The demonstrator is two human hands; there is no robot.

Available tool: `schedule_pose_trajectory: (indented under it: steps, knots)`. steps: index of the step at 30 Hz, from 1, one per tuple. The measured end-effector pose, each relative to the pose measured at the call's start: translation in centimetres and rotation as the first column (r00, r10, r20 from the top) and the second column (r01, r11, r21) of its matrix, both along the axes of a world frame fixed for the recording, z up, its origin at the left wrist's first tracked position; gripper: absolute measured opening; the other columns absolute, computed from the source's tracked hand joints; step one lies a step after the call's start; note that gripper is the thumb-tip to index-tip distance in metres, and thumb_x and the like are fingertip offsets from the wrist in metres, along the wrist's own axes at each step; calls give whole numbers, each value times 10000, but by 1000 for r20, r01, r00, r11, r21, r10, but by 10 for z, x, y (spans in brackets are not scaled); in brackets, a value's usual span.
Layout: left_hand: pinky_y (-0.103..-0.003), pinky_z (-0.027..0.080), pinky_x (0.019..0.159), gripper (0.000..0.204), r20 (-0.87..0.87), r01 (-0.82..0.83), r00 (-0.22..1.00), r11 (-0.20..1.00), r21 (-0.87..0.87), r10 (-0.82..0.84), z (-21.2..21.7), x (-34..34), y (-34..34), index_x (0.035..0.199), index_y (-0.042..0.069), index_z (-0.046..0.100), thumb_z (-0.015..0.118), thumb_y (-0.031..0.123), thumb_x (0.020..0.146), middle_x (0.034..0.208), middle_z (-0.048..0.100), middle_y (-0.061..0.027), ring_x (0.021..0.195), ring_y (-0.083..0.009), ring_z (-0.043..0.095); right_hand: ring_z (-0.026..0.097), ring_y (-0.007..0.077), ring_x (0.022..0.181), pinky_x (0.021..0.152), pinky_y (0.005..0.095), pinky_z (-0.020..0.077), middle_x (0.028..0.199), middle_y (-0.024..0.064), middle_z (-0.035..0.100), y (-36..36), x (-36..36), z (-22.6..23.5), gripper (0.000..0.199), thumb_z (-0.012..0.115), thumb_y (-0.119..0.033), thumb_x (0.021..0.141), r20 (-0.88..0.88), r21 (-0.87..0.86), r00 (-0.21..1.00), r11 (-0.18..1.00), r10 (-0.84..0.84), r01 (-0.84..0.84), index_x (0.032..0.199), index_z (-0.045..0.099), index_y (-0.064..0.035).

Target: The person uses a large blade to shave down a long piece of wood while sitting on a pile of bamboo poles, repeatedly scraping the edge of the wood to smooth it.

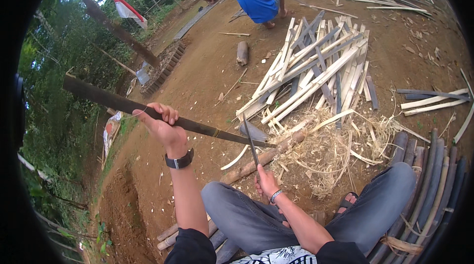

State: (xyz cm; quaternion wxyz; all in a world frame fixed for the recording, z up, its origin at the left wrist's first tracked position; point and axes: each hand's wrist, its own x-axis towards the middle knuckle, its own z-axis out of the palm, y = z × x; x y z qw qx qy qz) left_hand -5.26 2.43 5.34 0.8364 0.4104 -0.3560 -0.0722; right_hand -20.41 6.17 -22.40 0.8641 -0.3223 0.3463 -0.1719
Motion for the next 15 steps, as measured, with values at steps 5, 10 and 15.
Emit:
schedule_pose_trajectory:
  steps: [5,10,15]
  knots:
    - [-223,258,437,582,77,-50,996,999,-18,51,5,-17,8,726,104,400,376,661,892,590,331,13,458,-89,300,402,106,390,371,264,339,487,10,427,1,-7,58,587,338,-557,953,176,-230,982,973,74,-32,726,501,-41]
    - [-227,225,428,596,117,-138,983,990,-23,140,-7,-12,36,707,103,384,322,660,908,572,312,11,453,-88,272,405,102,367,354,281,371,471,2,421,-4,-4,-9,642,300,-617,935,-63,34,996,998,63,-61,647,463,-67]
    - [-223,221,435,594,136,-175,975,984,-34,178,-17,-11,48,701,106,377,288,651,921,566,304,16,456,-84,260,444,125,359,358,300,377,446,24,449,19,-4,40,709,292,-638,927,102,-342,988,937,119,-77,532,458,-73]
